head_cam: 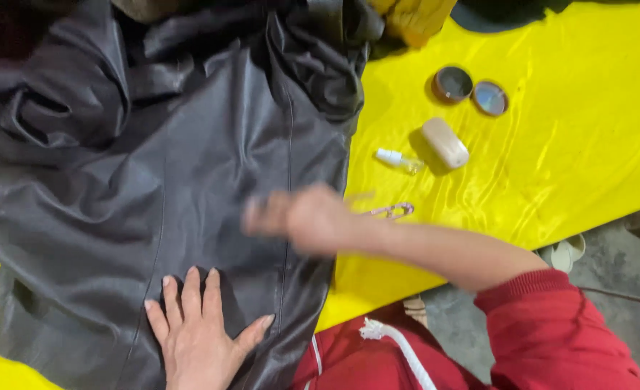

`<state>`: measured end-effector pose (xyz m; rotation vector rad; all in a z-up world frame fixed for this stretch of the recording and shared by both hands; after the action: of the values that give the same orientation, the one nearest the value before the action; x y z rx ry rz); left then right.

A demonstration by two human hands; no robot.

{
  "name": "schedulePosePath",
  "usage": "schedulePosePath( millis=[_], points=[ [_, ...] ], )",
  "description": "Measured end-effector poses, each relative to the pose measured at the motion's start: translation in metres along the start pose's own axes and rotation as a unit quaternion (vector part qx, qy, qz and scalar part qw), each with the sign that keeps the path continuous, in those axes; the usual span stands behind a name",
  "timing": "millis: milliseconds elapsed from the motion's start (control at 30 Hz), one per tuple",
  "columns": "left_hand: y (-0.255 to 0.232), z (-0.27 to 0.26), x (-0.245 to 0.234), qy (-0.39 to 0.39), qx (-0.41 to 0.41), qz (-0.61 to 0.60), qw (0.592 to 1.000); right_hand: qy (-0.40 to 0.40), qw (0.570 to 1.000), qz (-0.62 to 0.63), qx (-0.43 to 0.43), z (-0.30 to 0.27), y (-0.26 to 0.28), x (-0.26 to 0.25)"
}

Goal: The person cleans a black leather jacket laid on a yellow table. They apply a liquid from a small bottle, use a hairdryer to dry the surface, and repeatedly brush and wipe the jacket with a brush and cloth. The person also uses a small metal tool to scrape or pick at seams and creases.

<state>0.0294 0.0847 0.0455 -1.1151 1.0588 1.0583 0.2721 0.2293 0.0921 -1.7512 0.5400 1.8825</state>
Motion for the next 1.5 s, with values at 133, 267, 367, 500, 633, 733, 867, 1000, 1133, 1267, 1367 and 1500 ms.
schedulePosePath(
  millis=[133, 267, 367, 500, 633, 733, 867, 1000, 1133, 1267, 1367, 1500],
  points=[
    [-0.003, 0.004, -0.001, -0.007, 0.008, 0.010, 1.000, 0.147, 0.986, 0.039, -0.062, 0.008, 0.003, 0.002],
    [-0.001, 0.003, -0.001, 0.013, 0.001, 0.001, 1.000, 0.018, 0.998, 0.012, 0.065, 0.034, -0.009, -0.001],
    [0.000, 0.004, 0.001, 0.012, 0.002, -0.004, 1.000, 0.036, 0.999, -0.014, -0.022, 0.047, 0.005, 0.028],
    [-0.007, 0.006, -0.013, 0.002, 0.004, -0.006, 1.000, -0.049, 0.991, 0.037, 0.116, 0.081, -0.041, 0.021],
    [-0.006, 0.005, -0.013, -0.015, 0.015, -0.022, 1.000, 0.047, 0.998, -0.026, -0.018, 0.085, 0.027, 0.010],
    [-0.007, 0.005, -0.014, -0.023, 0.009, -0.028, 0.999, 0.099, 0.990, 0.056, -0.085, 0.100, 0.031, 0.029],
    [-0.006, 0.003, -0.017, -0.026, 0.014, -0.044, 0.999, -0.026, 0.999, 0.020, 0.005, 0.122, 0.034, 0.027],
    [-0.008, 0.005, -0.017, -0.029, 0.017, -0.041, 0.999, 0.061, 0.992, 0.053, -0.096, 0.128, 0.071, 0.039],
    [-0.008, 0.004, -0.024, -0.042, 0.015, -0.059, 0.997, 0.001, 0.987, 0.112, 0.115, 0.135, -0.010, 0.020],
    [-0.009, 0.003, -0.024, -0.125, 0.027, -0.083, 0.988, -0.123, 0.910, 0.377, 0.122, 0.055, -0.050, -0.026],
    [-0.009, 0.004, -0.027, -0.166, 0.053, -0.112, 0.978, -0.147, 0.801, 0.564, 0.135, 0.003, -0.066, -0.026],
    [-0.017, -0.004, -0.036, -0.156, 0.113, -0.113, 0.975, -0.133, 0.750, 0.608, 0.225, -0.029, -0.079, -0.013]
  ],
)
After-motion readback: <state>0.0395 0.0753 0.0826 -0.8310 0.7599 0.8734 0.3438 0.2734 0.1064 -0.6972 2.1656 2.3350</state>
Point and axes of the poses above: each hand's wrist, its own z-axis towards the middle knuckle, its own x-axis out of the palm, y = z × x, the point moved 1 cm from there along z, towards the middle knuckle, and after that the axes turned 6 degrees about -z, right-handed, at the moved point
